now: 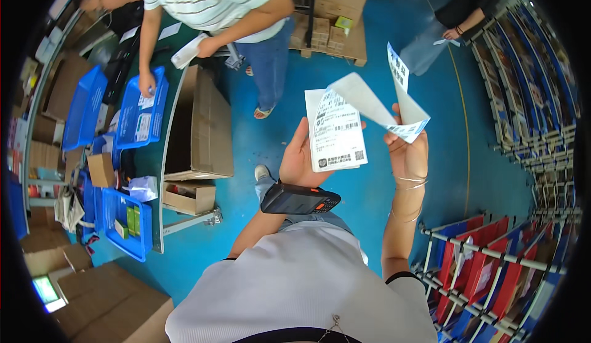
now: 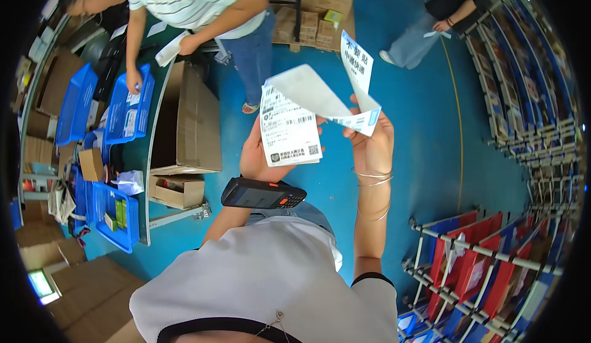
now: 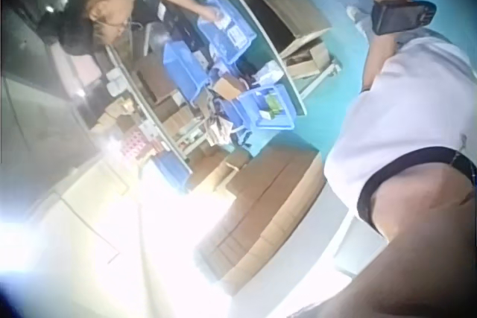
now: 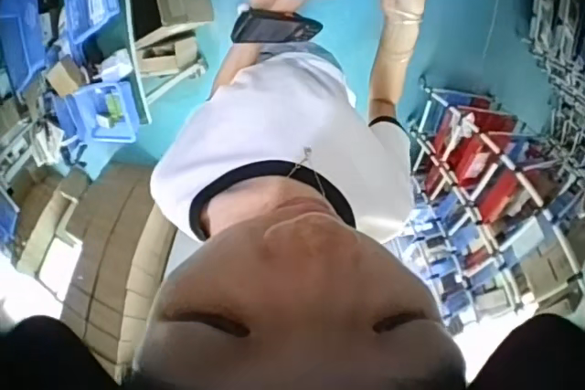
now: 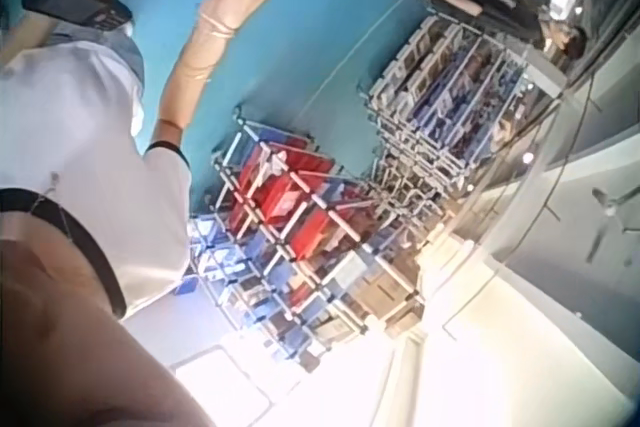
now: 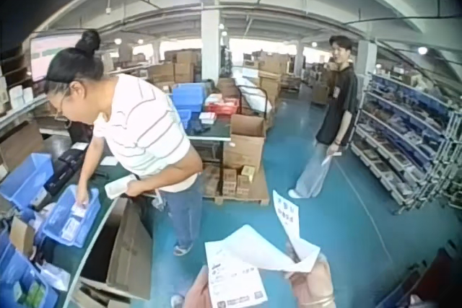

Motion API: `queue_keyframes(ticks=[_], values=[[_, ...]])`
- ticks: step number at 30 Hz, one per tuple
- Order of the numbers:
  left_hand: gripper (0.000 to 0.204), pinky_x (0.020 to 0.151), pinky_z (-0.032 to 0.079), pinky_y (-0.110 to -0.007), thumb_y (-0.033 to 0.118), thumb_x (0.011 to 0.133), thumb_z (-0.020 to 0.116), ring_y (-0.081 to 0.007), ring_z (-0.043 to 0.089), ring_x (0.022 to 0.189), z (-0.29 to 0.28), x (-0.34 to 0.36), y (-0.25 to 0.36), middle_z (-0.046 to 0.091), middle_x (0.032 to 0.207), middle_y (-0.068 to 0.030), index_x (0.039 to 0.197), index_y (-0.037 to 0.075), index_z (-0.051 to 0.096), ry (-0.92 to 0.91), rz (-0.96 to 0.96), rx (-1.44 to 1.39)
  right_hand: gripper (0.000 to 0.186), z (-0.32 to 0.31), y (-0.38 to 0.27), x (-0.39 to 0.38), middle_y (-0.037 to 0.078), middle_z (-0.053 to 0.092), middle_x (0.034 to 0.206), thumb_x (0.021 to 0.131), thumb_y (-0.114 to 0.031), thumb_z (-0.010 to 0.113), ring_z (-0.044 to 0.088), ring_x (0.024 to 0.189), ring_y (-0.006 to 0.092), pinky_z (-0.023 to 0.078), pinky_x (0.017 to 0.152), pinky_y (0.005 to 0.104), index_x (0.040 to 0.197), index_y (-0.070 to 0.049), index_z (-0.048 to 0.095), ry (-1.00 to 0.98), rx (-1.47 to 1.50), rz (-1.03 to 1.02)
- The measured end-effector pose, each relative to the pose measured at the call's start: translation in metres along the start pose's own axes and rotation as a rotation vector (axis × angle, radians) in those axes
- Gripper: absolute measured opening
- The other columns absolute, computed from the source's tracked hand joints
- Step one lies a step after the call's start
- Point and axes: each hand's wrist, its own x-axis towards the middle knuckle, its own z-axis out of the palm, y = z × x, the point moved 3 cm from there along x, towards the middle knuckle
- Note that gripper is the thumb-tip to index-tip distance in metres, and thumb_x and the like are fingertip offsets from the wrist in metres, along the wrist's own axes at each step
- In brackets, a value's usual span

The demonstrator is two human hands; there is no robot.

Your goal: The person pushes a mobile shelf cart through the warehouse, operates a handheld terminal, and picks up paper slips from a table. The person then moves a mobile rack and adjusts the plastic trays on it.

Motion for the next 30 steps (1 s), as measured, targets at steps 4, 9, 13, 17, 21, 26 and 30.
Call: queue_keyframes(ticks=[4,9,13,17,21,26,30], values=[[0.051,0.099,0.026,-0.052,0.039,0.092,0.020,-0.0406,0.030,0.121,0.004,0.019,-0.024,0.029,0.136,-0.0142,0.136,0.014,0.017,0.086,-0.074,0.015,0.022,-0.018,-0.022,0.001,0.012,0.062,0.074,0.080,-0.012,0.059,0.054,0.056,0.0100,0.044,0.050,0.0182,0.096,0.004,0.057,-0.021,0.088,-0.040],[0.051,0.098,0.028,-0.051,0.040,0.092,0.020,-0.0371,0.032,0.121,0.011,0.051,-0.037,0.030,0.135,-0.0139,0.136,0.014,0.019,-0.028,-0.146,-0.032,0.022,-0.024,-0.026,0.018,0.011,0.062,0.073,0.076,-0.008,0.062,0.053,0.055,0.0084,0.043,0.050,0.0172,0.094,0.003,0.056,0.022,-0.132,-0.067],[0.051,0.097,0.029,-0.051,0.040,0.091,0.021,-0.0340,0.034,0.121,-0.005,0.090,-0.041,0.031,0.135,-0.0136,0.135,0.014,0.023,0.038,-0.149,-0.172,0.023,-0.028,-0.025,0.051,0.008,0.061,0.069,0.073,-0.005,0.065,0.051,0.053,0.0067,0.041,0.049,0.0159,0.094,0.002,0.056,0.033,-0.357,-0.171],[0.050,0.096,0.031,-0.051,0.041,0.091,0.025,-0.0291,0.042,0.116,-0.016,0.147,-0.039,0.038,0.131,-0.0111,0.133,0.013,0.029,0.068,-0.160,-0.088,0.027,-0.032,-0.036,0.096,0.003,0.056,0.063,0.069,-0.001,0.066,0.046,0.052,0.0056,0.039,0.050,0.0149,0.094,0.000,0.056,-0.007,-0.611,-0.288],[0.053,0.093,0.032,-0.053,0.044,0.090,0.027,-0.0342,0.040,0.116,-0.006,0.239,-0.040,0.035,0.132,-0.0158,0.133,0.014,0.029,0.029,-0.254,-0.004,0.025,-0.056,-0.054,0.176,0.003,0.053,0.069,0.077,-0.014,0.061,0.043,0.056,0.0084,0.038,0.051,0.0187,0.098,-0.002,0.055,0.134,-0.576,-0.436],[0.057,0.084,0.040,-0.047,0.046,0.087,0.032,-0.0321,0.049,0.103,-0.037,0.312,-0.044,0.040,0.126,-0.0215,0.132,0.010,0.029,-0.041,-0.315,-0.044,0.074,-0.117,0.014,0.215,0.011,0.058,0.083,0.081,-0.065,0.026,0.054,0.072,0.0193,0.043,0.067,0.0293,0.093,0.002,0.057,0.175,-0.239,0.284],[0.054,0.080,0.043,-0.041,0.039,0.088,0.036,-0.0280,0.053,0.099,-0.052,0.376,-0.058,0.047,0.119,-0.0194,0.130,0.007,0.029,-0.015,-0.353,0.066,0.095,-0.137,0.034,0.240,0.014,0.057,0.085,0.072,-0.077,0.013,0.051,0.079,0.0195,0.037,0.072,0.0247,0.095,0.005,0.056,-0.069,-0.167,0.522]])
